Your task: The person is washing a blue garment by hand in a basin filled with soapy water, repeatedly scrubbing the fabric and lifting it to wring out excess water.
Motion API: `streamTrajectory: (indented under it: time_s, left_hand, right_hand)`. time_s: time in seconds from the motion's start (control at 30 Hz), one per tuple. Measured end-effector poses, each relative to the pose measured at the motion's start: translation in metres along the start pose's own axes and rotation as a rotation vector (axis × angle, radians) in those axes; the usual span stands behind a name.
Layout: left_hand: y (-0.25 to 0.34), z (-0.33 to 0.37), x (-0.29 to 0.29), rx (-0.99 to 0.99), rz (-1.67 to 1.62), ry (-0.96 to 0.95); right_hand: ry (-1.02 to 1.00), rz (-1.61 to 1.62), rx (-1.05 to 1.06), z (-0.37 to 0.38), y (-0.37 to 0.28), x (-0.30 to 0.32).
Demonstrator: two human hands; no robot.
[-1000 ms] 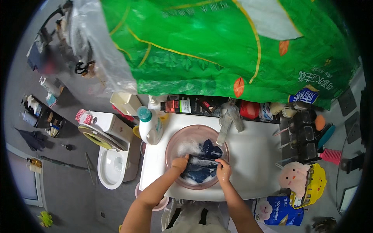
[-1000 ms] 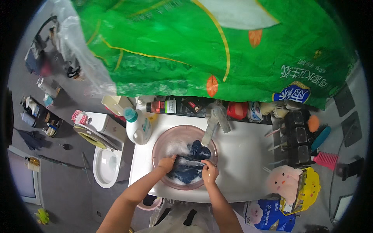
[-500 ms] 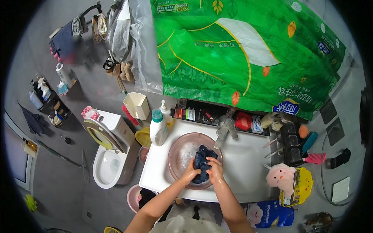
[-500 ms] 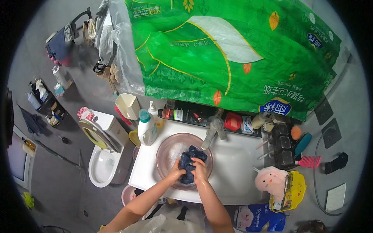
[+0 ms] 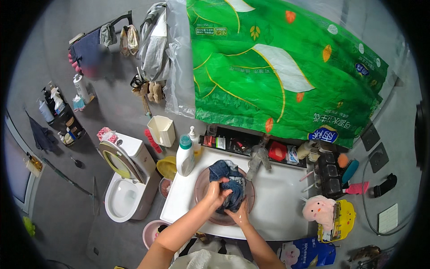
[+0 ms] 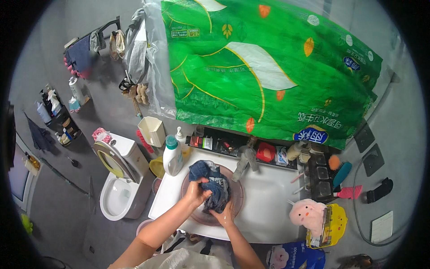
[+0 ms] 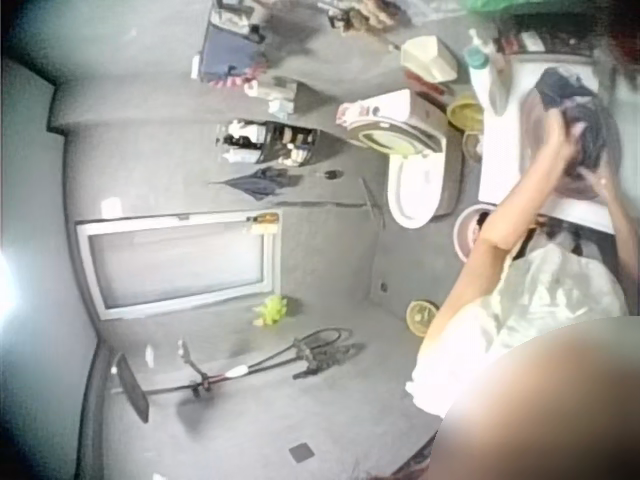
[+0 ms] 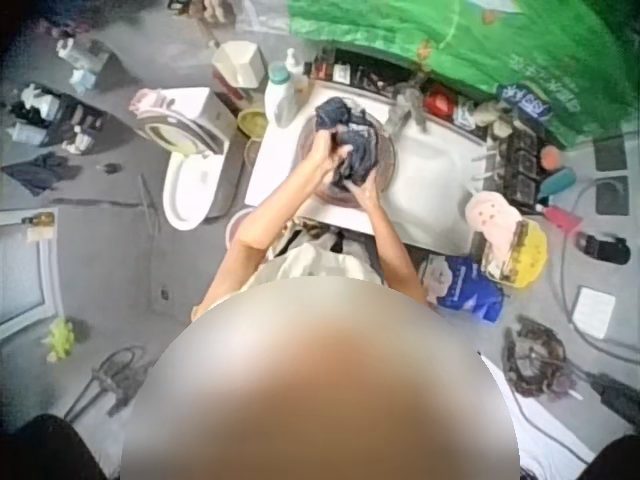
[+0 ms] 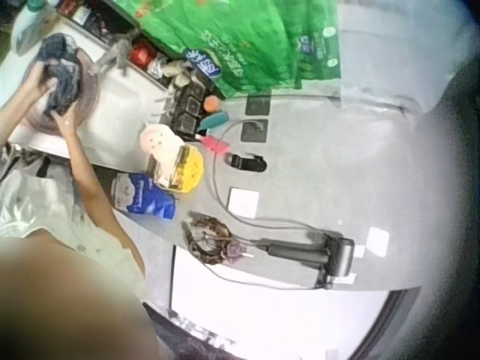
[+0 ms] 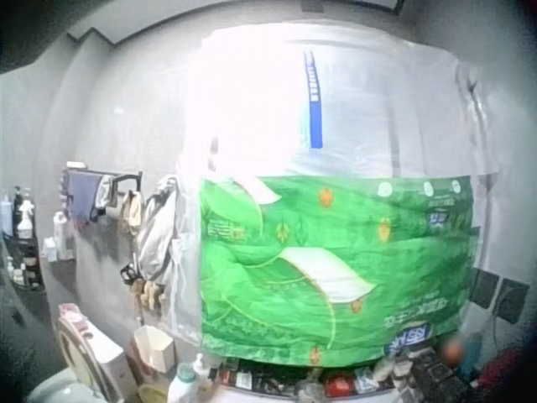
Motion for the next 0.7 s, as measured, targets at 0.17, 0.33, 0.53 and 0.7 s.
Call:
streamTrajectory:
  time_s: [0.17,0.33,0.53,0.7]
  left_hand:
    - [0.012,-0.027,-0.04,0.186,-0.228,-0.118]
    - [0.018,0.002,0.068,0.163,-0.199,0.199]
    - [-0.022,0.044,0.14,0.161,-0.083,0.395]
    - [-0.062,0.061,0.159,0.285,0.165,0.425]
  right_hand:
    - [0.086,0.304,0.016,0.042,0.034,-0.027]
    - [0.173,0.269,-0.293,0.03,0.023,-0.005]
    - [-0.168,0.014,-0.343,0.036,0.082,0.025]
    - [-0.319,-0.642,0.098,0.055,0.018,0.042]
Point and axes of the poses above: each hand's wrist, its own z-axis towards the middle knuckle, its own x-axis out of the back of the hand, y = z × x, the point moved 4 cm from there along z, towards the middle knuckle, and after that the axes turned 5 degrees about -z, right-handed, at the moved point
